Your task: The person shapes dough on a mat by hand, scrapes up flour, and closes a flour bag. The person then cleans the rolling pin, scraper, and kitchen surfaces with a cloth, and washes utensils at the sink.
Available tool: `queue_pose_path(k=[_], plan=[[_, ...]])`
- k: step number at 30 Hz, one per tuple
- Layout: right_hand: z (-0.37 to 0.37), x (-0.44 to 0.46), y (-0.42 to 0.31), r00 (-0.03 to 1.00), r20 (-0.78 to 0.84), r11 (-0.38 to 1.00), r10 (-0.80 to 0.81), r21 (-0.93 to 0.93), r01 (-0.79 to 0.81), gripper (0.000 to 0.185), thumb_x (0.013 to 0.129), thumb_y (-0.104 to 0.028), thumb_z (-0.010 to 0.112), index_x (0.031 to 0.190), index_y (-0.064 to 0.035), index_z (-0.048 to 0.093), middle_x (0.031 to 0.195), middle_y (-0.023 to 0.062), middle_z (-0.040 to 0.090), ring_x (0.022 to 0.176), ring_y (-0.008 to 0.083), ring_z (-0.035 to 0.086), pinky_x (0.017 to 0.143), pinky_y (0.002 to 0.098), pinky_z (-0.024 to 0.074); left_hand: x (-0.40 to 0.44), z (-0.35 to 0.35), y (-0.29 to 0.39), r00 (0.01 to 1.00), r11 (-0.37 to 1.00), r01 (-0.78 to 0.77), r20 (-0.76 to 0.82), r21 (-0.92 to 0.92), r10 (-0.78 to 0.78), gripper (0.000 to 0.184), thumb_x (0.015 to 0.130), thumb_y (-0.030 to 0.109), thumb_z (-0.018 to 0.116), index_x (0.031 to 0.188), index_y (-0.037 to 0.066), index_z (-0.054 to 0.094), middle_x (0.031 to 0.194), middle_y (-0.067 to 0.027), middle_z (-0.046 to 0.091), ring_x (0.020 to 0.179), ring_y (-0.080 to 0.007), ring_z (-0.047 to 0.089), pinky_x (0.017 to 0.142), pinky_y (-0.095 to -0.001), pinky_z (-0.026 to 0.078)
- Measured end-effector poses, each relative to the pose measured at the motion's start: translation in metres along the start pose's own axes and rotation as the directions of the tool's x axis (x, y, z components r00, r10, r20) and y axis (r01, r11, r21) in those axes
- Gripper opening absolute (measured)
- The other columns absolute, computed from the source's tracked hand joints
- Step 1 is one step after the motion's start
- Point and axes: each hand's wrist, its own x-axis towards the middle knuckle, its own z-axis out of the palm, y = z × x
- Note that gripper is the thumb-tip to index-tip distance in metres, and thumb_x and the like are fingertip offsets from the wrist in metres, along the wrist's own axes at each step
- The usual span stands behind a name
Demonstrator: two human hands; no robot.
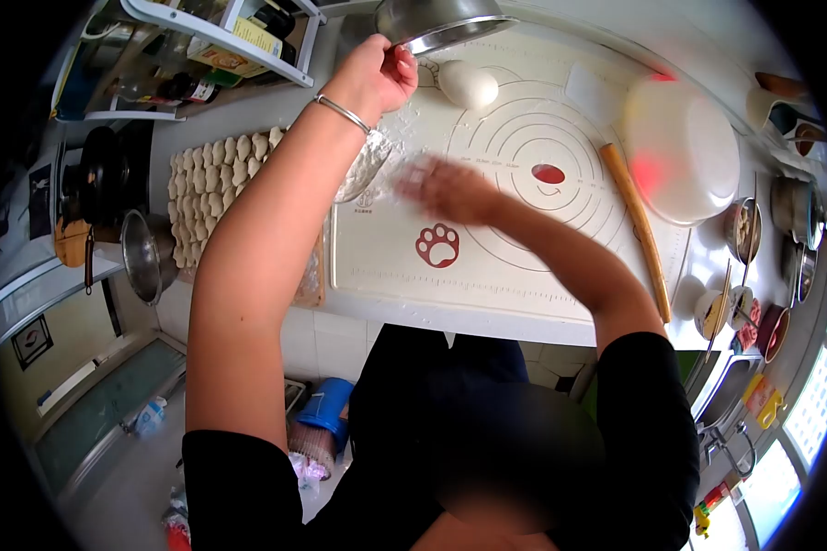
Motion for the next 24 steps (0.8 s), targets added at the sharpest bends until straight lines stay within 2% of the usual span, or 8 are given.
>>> queue_pose_path(k=[3,6,9,12,17,19,21,24], plan=[[-0.028,0.003,0.046,0.983,-0.159,0.927,0.094,-0.345,-0.144,0.061,0.087,-0.038,0.053,0.141,-0.0203,0.033,0.144,0.0028,0.034,0.135,0.0223,0.028,0.112,0.0392,0.0213,0.000,-0.002,0.000,1.000,1.000,-0.017,-0.010,0.009,0.017,0.019,0.087,0.011,0.043,0.075,0.001,0.053,0.062,-0.0037,0.053,0.053,-0.0117,0.050,0.043,-0.0202,0.039],[-0.058,0.006,0.062,0.892,-0.393,0.856,0.222,-0.360,-0.372,0.055,0.082,-0.034,0.061,0.133,-0.0238,0.045,0.138,0.0044,0.040,0.131,0.0264,0.033,0.107,0.0427,0.0290,0.000,0.000,0.003,1.000,1.000,0.024,-0.013,0.016,-0.024,0.019,0.087,0.011,0.043,0.075,0.001,0.053,0.062,-0.0038,0.053,0.053,-0.0119,0.050,0.043,-0.0204,0.039],[-0.053,0.017,0.077,0.717,-0.470,0.824,0.515,0.040,-0.565,0.058,0.068,-0.024,0.071,0.122,-0.0208,0.051,0.131,0.0085,0.045,0.120,0.0339,0.042,0.098,0.0457,0.0375,-0.002,0.001,0.003,1.000,0.999,0.020,-0.019,0.030,-0.019,0.018,0.087,0.011,0.043,0.075,0.001,0.052,0.063,-0.0039,0.053,0.054,-0.0124,0.050,0.043,-0.0201,0.039],[-0.044,0.018,0.088,0.662,-0.520,0.833,0.539,0.214,-0.509,0.061,0.066,-0.017,0.071,0.124,-0.0207,0.049,0.128,0.0095,0.047,0.116,0.0342,0.045,0.094,0.0460,0.0397,-0.007,0.003,0.003,1.000,0.999,-0.011,-0.021,0.040,0.012,0.011,0.085,0.005,0.043,0.079,-0.001,0.049,0.064,-0.0037,0.051,0.052,-0.0100,0.049,0.042,-0.0194,0.039],[-0.039,-0.002,0.034,0.890,-0.446,0.978,-0.100,-0.207,0.006,0.063,0.064,-0.007,0.066,0.124,-0.0227,0.050,0.126,0.0084,0.047,0.114,0.0304,0.046,0.094,0.0429,0.0415,0.003,-0.005,0.007,1.000,0.998,-0.024,0.012,0.062,0.023,0.012,0.085,0.007,0.043,0.077,0.000,0.050,0.063,-0.0037,0.052,0.054,-0.0113,0.049,0.043,-0.0195,0.039],[-0.034,0.003,0.041,0.914,-0.393,0.985,-0.102,-0.166,0.039,0.061,0.067,-0.007,0.064,0.124,-0.0227,0.050,0.127,0.0076,0.046,0.114,0.0308,0.046,0.094,0.0424,0.0418,-0.003,-0.003,0.004,0.999,0.997,0.000,0.041,0.080,-0.003,0.015,0.085,0.008,0.042,0.075,0.001,0.051,0.063,-0.0041,0.053,0.055,-0.0128,0.050,0.043,-0.0199,0.039],[-0.036,0.018,0.066,0.842,-0.506,0.937,0.186,-0.167,-0.308,0.055,0.072,-0.009,0.060,0.124,-0.0261,0.050,0.122,0.0081,0.050,0.108,0.0295,0.049,0.091,0.0397,0.0442,-0.010,-0.001,0.000,0.999,0.999,-0.020,-0.042,0.034,0.021,0.010,0.084,0.004,0.044,0.079,-0.002,0.049,0.063,-0.0033,0.050,0.051,-0.0095,0.046,0.042,-0.0186,0.038],[-0.044,0.033,0.085,0.675,-0.620,0.887,0.401,0.077,-0.456,0.059,0.068,-0.008,0.066,0.123,-0.0227,0.051,0.125,0.0096,0.050,0.106,0.0327,0.049,0.090,0.0407,0.0439,-0.007,-0.007,-0.001,1.000,0.999,-0.012,0.015,0.047,0.011,0.010,0.084,0.004,0.043,0.078,-0.002,0.049,0.063,-0.0034,0.050,0.050,-0.0095,0.044,0.042,-0.0183,0.037]])
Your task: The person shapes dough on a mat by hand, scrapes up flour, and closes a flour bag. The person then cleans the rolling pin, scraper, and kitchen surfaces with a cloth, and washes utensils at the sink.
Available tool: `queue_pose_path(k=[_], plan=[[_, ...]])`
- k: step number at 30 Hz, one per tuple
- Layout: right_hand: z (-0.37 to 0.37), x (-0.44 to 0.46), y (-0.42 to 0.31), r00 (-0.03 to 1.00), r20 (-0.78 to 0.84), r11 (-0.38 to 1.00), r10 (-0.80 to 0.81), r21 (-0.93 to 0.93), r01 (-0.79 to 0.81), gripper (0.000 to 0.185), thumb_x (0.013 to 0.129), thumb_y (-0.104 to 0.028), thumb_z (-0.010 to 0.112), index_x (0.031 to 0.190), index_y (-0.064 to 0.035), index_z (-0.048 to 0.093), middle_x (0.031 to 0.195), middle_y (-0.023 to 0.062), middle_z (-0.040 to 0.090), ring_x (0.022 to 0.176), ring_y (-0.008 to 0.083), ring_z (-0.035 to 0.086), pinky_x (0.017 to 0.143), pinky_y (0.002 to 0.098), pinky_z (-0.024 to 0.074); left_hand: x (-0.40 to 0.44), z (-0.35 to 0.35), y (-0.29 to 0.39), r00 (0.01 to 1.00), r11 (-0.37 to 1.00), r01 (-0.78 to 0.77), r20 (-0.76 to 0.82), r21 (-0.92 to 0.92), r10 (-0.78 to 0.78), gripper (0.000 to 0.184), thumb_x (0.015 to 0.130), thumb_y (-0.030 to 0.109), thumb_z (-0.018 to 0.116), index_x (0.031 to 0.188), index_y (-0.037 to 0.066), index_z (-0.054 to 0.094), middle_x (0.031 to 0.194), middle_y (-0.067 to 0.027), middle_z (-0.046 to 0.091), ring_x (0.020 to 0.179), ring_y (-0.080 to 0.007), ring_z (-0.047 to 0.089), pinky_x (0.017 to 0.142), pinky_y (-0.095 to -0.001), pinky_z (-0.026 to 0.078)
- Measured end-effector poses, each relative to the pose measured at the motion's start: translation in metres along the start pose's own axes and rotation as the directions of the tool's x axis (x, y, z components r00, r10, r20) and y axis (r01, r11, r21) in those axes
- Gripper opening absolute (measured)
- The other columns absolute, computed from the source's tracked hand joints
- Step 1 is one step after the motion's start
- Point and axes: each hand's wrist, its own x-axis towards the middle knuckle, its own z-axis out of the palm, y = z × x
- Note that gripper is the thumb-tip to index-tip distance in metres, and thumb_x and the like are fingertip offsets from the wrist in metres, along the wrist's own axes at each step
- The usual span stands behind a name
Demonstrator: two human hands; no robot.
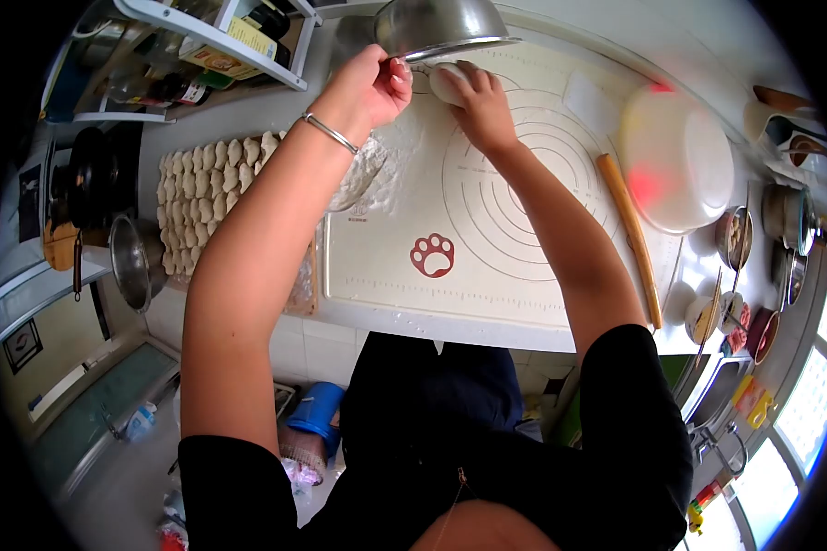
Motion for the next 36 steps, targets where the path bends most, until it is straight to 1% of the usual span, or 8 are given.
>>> queue_pose_path(k=[5,16,19,22,29,32,34,36], plan=[[-0.024,-0.032,0.000,0.922,0.176,0.936,-0.345,0.131,0.325,0.062,0.065,-0.003,0.063,0.122,-0.0246,0.052,0.126,0.0084,0.049,0.111,0.0331,0.047,0.096,0.0408,0.0415,0.004,-0.013,-0.011,0.999,1.000,-0.002,0.053,0.001,0.002,0.011,0.084,0.006,0.043,0.077,0.000,0.049,0.064,-0.0033,0.049,0.054,-0.0099,0.044,0.044,-0.0192,0.038],[-0.022,-0.019,0.003,0.984,0.149,0.991,0.093,0.081,-0.106,0.036,0.077,-0.022,0.066,0.110,-0.0109,0.057,0.114,0.0131,0.054,0.111,0.0326,0.046,0.092,0.0427,0.0404,0.004,-0.028,-0.066,0.992,0.994,-0.092,0.090,0.062,0.086,0.012,0.086,0.011,0.044,0.076,0.006,0.047,0.066,-0.0033,0.051,0.056,-0.0128,0.049,0.046,-0.0213,0.038],[-0.061,-0.060,-0.008,0.656,0.319,0.182,0.684,0.797,-0.576,0.045,0.094,-0.033,0.042,0.129,-0.0043,0.045,0.129,0.0154,0.047,0.122,0.0283,0.041,0.100,0.0392,0.0346,0.004,-0.036,-0.101,0.990,0.978,-0.130,0.075,0.164,0.119,0.012,0.088,0.011,0.045,0.077,0.006,0.048,0.068,-0.0029,0.051,0.061,-0.0124,0.047,0.052,-0.0220,0.041],[-0.096,-0.095,-0.007,0.535,0.504,-0.572,0.678,0.819,-0.047,0.059,0.099,-0.040,0.017,0.140,0.0023,0.025,0.143,0.0172,0.035,0.134,0.0296,0.030,0.111,0.0391,0.0265,0.012,-0.052,-0.138,0.992,0.970,-0.119,-0.018,0.214,0.125,0.014,0.090,0.014,0.050,0.081,0.005,0.051,0.071,-0.0039,0.053,0.066,-0.0148,0.053,0.055,-0.0236,0.043],[-0.126,-0.119,-0.012,0.581,0.517,-0.716,0.628,0.676,0.173,0.066,0.098,-0.049,0.015,0.140,0.0001,0.027,0.145,0.0146,0.033,0.133,0.0283,0.032,0.109,0.0414,0.0296,0.020,-0.079,-0.187,0.925,0.961,-0.233,-0.272,0.146,0.266,0.019,0.090,0.013,0.052,0.101,-0.002,0.053,0.095,-0.0108,0.059,0.085,-0.0207,0.060,0.073,-0.0285,0.053],[-0.121,-0.123,-0.034,0.500,0.538,-0.573,0.678,0.814,-0.099,0.067,0.097,-0.051,0.019,0.142,-0.0026,0.024,0.146,0.0095,0.032,0.134,0.0229,0.030,0.111,0.0354,0.0207,-0.042,-0.017,-0.225,0.889,0.781,-0.406,0.008,0.474,0.457,0.036,0.093,0.022,0.046,0.120,-0.001,0.050,0.112,-0.0132,0.058,0.093,-0.0225,0.059,0.088,-0.0338,0.047],[-0.119,-0.123,-0.057,0.571,0.544,-0.519,0.614,0.824,-0.227,0.071,0.095,-0.056,0.021,0.143,-0.0026,0.024,0.147,0.0093,0.030,0.133,0.0225,0.030,0.110,0.0353,0.0215,-0.054,0.007,-0.246,0.417,-0.060,-0.868,0.788,0.494,0.453,0.060,0.096,0.040,0.035,0.140,0.000,0.033,0.147,-0.0106,0.029,0.134,-0.0239,0.030,0.111,-0.0351,0.018],[-0.154,-0.107,-0.056,0.605,0.537,-0.463,0.588,0.837,-0.292,0.071,0.096,-0.056,0.022,0.142,-0.0013,0.026,0.144,0.0112,0.033,0.132,0.0237,0.032,0.110,0.0354,0.0234,-0.035,0.006,-0.251,0.355,-0.027,-0.922,0.870,0.386,0.341,0.058,0.097,0.040,0.032,0.139,0.000,0.032,0.149,-0.0149,0.023,0.140,-0.0277,0.015,0.113,-0.0368,0.012]])
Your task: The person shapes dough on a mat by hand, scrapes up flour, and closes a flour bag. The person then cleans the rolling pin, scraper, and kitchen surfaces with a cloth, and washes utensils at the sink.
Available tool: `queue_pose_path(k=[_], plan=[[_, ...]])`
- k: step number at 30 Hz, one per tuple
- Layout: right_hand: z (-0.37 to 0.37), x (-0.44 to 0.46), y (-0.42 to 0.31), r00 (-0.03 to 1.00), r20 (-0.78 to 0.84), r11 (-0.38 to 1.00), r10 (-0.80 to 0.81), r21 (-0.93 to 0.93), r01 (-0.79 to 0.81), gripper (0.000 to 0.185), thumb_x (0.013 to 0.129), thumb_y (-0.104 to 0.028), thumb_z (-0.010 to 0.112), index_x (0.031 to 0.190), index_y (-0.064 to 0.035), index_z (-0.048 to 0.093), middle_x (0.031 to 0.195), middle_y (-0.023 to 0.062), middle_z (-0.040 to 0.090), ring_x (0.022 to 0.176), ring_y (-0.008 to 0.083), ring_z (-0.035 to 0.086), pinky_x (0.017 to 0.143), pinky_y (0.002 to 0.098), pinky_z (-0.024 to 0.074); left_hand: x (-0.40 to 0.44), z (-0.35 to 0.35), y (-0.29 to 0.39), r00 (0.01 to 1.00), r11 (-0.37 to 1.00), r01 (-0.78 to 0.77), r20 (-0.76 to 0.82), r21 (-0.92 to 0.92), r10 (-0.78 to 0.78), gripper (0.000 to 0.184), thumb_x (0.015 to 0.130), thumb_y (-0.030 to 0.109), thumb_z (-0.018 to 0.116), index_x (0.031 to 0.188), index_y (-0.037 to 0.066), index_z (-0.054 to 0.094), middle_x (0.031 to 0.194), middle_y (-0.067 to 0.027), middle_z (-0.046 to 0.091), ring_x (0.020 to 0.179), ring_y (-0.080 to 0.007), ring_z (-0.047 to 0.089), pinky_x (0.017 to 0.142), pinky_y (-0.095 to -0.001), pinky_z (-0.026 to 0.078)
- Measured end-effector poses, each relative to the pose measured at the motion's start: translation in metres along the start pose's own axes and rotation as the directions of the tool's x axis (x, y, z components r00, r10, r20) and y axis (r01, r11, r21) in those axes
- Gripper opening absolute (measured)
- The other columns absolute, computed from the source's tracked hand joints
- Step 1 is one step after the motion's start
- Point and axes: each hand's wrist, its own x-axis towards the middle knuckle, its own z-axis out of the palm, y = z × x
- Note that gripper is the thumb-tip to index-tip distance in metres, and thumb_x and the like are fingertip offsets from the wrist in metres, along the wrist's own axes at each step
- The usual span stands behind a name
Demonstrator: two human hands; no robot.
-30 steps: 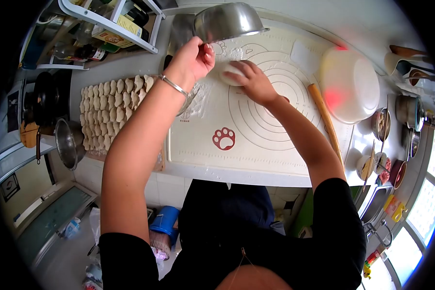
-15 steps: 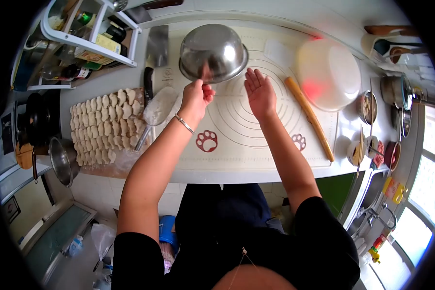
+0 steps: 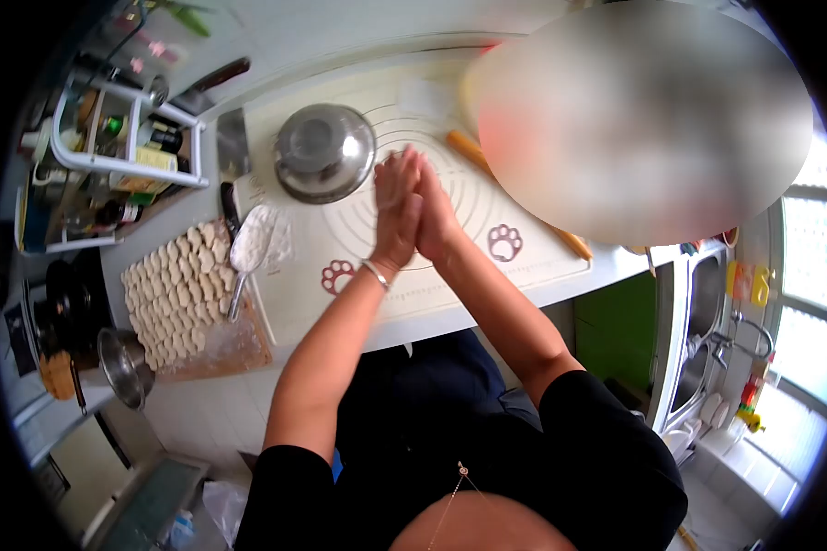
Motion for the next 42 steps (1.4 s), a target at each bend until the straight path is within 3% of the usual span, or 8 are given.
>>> queue_pose_path(k=[7,14,22,25,29,35,39,42], plan=[[0.030,-0.045,-0.048,0.688,0.590,-0.009,-0.423,-0.761,0.648,0.042,0.092,-0.026,0.044,0.126,-0.0026,0.049,0.137,0.0147,0.043,0.129,0.0326,0.037,0.109,0.0420,0.0240,0.038,0.000,0.069,0.892,0.157,0.308,0.227,-0.938,-0.392,0.065,0.094,0.048,0.032,0.144,0.009,0.023,0.149,-0.0169,0.020,0.134,-0.0315,0.028,0.107,-0.0442,0.025],[-0.009,-0.015,0.000,0.977,0.039,0.953,-0.209,0.230,0.195,0.048,0.098,-0.035,0.033,0.130,-0.0032,0.047,0.137,0.0104,0.043,0.128,0.0214,0.038,0.104,0.0291,0.0306,0.001,0.018,0.061,0.995,0.997,0.042,-0.084,-0.071,-0.048,0.060,0.097,0.043,0.027,0.139,0.000,0.032,0.145,-0.0201,0.030,0.136,-0.0308,0.026,0.111,-0.0398,0.015],[-0.019,-0.070,-0.012,0.774,0.298,0.292,-0.558,-0.803,0.519,0.051,0.095,-0.037,0.040,0.133,-0.0027,0.042,0.137,0.0160,0.042,0.133,0.0293,0.032,0.111,0.0407,0.0209,0.036,0.007,0.166,0.693,0.163,0.441,0.220,-0.882,-0.686,0.068,0.095,0.051,0.026,0.141,0.001,0.026,0.147,-0.0146,0.025,0.134,-0.0275,0.029,0.112,-0.0403,0.016],[-0.013,-0.044,0.002,0.955,-0.046,0.883,-0.294,-0.395,0.252,0.049,0.096,-0.040,0.036,0.130,-0.0041,0.045,0.132,0.0157,0.048,0.127,0.0272,0.040,0.108,0.0395,0.0258,0.033,0.012,0.166,0.935,0.955,-0.266,-0.278,-0.135,0.221,0.057,0.096,0.041,0.027,0.137,0.001,0.033,0.148,-0.0113,0.027,0.138,-0.0282,0.022,0.112,-0.0440,0.012],[0.045,-0.096,-0.077,0.963,0.053,0.946,-0.264,0.209,0.248,0.050,0.094,-0.053,0.034,0.094,-0.0079,0.057,0.107,0.0105,0.062,0.097,0.0212,0.057,0.088,0.0314,0.0422,-0.011,0.010,0.099,0.925,0.754,-0.367,0.124,0.545,0.360,0.064,0.097,0.045,0.022,0.144,0.002,0.021,0.147,-0.0204,0.026,0.139,-0.0336,0.018,0.112,-0.0398,0.013],[0.013,-0.112,-0.007,0.529,0.595,-0.220,-0.606,-0.764,0.607,0.048,0.092,-0.035,0.044,0.123,0.0001,0.050,0.127,0.0219,0.050,0.124,0.0290,0.043,0.106,0.0388,0.0283,-0.022,-0.026,0.153,0.855,0.093,0.355,0.283,-0.930,-0.434,0.078,0.093,0.060,0.020,0.142,0.000,0.023,0.146,-0.0168,0.029,0.138,-0.0259,0.020,0.112,-0.0409,0.017],[0.032,-0.106,0.028,0.929,-0.030,0.816,-0.369,-0.490,0.308,0.053,0.095,-0.042,0.034,0.128,-0.0029,0.046,0.130,0.0175,0.049,0.123,0.0287,0.043,0.106,0.0382,0.0285,-0.043,-0.031,0.152,0.977,0.546,-0.075,-0.170,-0.834,-0.126,0.062,0.095,0.050,0.025,0.138,0.008,0.039,0.147,-0.0110,0.031,0.138,-0.0277,0.023,0.113,-0.0409,0.012],[0.076,-0.134,-0.007,0.998,-0.031,0.997,-0.063,0.038,0.065,0.055,0.097,-0.043,0.026,0.128,-0.0010,0.044,0.134,0.0147,0.046,0.123,0.0304,0.042,0.107,0.0382,0.0277,-0.074,-0.036,0.102,0.943,0.807,-0.324,0.102,0.494,0.316,0.056,0.096,0.046,0.028,0.144,0.016,0.030,0.147,-0.0133,0.028,0.137,-0.0330,0.021,0.111,-0.0481,0.011]])
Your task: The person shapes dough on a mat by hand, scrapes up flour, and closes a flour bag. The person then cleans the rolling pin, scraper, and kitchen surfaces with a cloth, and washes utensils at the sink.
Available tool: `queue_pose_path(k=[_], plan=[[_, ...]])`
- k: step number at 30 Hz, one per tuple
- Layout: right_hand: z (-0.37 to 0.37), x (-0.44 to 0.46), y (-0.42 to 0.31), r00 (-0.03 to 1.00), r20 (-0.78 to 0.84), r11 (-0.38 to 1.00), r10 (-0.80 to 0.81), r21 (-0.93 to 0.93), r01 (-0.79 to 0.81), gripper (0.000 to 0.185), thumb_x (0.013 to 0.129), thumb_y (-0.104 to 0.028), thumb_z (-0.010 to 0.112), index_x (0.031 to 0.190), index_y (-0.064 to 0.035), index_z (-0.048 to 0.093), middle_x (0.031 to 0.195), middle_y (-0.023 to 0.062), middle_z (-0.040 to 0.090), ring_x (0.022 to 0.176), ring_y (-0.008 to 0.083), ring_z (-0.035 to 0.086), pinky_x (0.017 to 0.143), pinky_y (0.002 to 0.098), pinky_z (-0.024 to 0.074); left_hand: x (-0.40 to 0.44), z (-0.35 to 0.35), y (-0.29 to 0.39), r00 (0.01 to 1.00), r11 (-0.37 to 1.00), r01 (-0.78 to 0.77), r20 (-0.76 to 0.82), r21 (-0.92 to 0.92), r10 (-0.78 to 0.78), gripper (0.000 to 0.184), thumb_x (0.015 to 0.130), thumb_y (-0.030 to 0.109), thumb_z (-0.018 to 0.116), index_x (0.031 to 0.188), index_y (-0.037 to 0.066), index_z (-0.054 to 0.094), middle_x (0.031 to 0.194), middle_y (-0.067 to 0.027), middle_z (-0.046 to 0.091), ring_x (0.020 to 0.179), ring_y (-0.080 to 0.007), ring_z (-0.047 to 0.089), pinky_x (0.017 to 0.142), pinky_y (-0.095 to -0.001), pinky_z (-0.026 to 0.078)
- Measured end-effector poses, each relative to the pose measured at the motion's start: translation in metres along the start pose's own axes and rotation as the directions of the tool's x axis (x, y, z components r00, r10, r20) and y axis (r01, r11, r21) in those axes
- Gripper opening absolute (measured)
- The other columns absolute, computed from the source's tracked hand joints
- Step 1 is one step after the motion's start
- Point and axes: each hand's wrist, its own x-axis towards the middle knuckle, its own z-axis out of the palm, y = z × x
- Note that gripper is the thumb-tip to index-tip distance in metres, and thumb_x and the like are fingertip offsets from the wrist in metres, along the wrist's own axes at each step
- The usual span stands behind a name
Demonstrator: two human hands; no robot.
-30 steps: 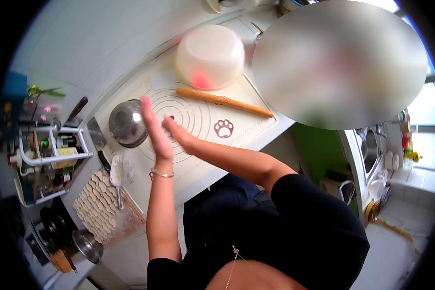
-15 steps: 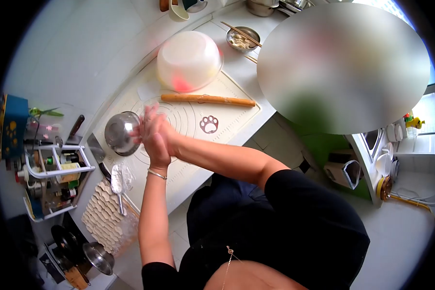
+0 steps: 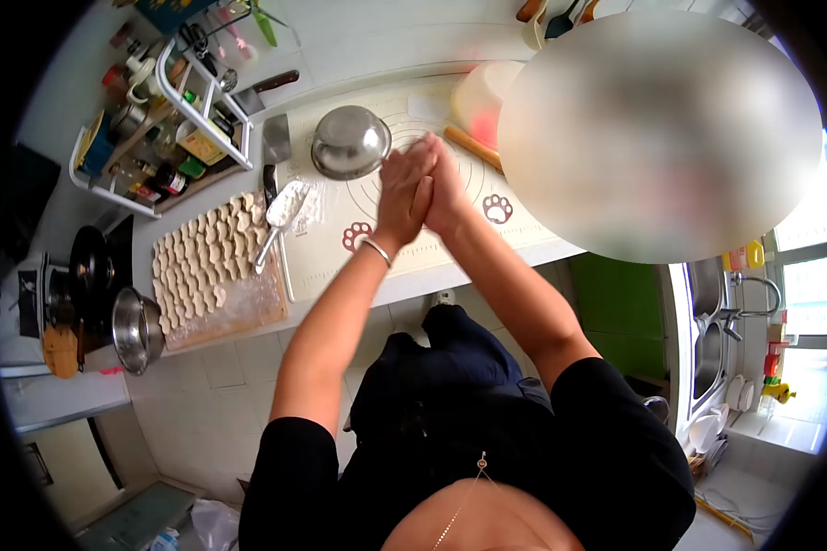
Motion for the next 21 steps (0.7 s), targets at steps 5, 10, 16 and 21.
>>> queue_pose_path(k=[5,10,16,21], plan=[[0.020,-0.027,-0.003,0.761,0.337,0.243,-0.554,-0.809,0.535,0.041,0.090,-0.030,0.042,0.124,-0.0107,0.053,0.120,0.0089,0.059,0.117,0.0238,0.051,0.103,0.0416,0.0318,0.006,-0.002,-0.019,0.947,0.890,-0.017,0.294,0.455,-0.132,0.054,0.093,0.037,0.039,0.141,0.013,0.033,0.144,-0.0234,0.028,0.132,-0.0441,0.026,0.109,-0.0524,0.017],[-0.040,0.002,-0.020,0.650,0.690,-0.319,-0.319,-0.724,0.612,0.036,0.093,-0.025,0.038,0.110,-0.0021,0.061,0.118,0.0158,0.058,0.116,0.0340,0.049,0.103,0.0439,0.0317,0.023,-0.032,0.027,0.660,0.821,-0.188,0.688,0.539,-0.301,0.060,0.085,0.032,0.056,0.140,0.017,0.036,0.149,-0.0139,0.025,0.137,-0.0288,0.023,0.111,-0.0511,0.016],[-0.034,-0.005,-0.039,0.430,0.847,-0.242,-0.313,-0.509,0.826,0.039,0.094,-0.027,0.036,0.114,-0.0021,0.059,0.117,0.0182,0.058,0.113,0.0350,0.050,0.100,0.0440,0.0342,0.039,0.001,0.000,0.930,0.916,-0.281,0.318,0.286,0.186,0.032,0.076,0.021,0.063,0.104,0.006,0.060,0.105,-0.0137,0.058,0.111,-0.0306,0.050,0.100,-0.0457,0.035],[-0.119,0.044,-0.063,0.953,0.163,0.139,-0.256,-0.969,0.204,0.056,0.096,-0.047,0.029,0.111,-0.0044,0.063,0.112,0.0198,0.062,0.108,0.0314,0.056,0.092,0.0360,0.0423,0.045,-0.028,0.035,0.762,0.655,-0.567,0.620,0.499,0.188,0.052,0.081,0.027,0.061,0.129,0.011,0.048,0.138,-0.0052,0.041,0.131,-0.0217,0.034,0.110,-0.0443,0.024]])
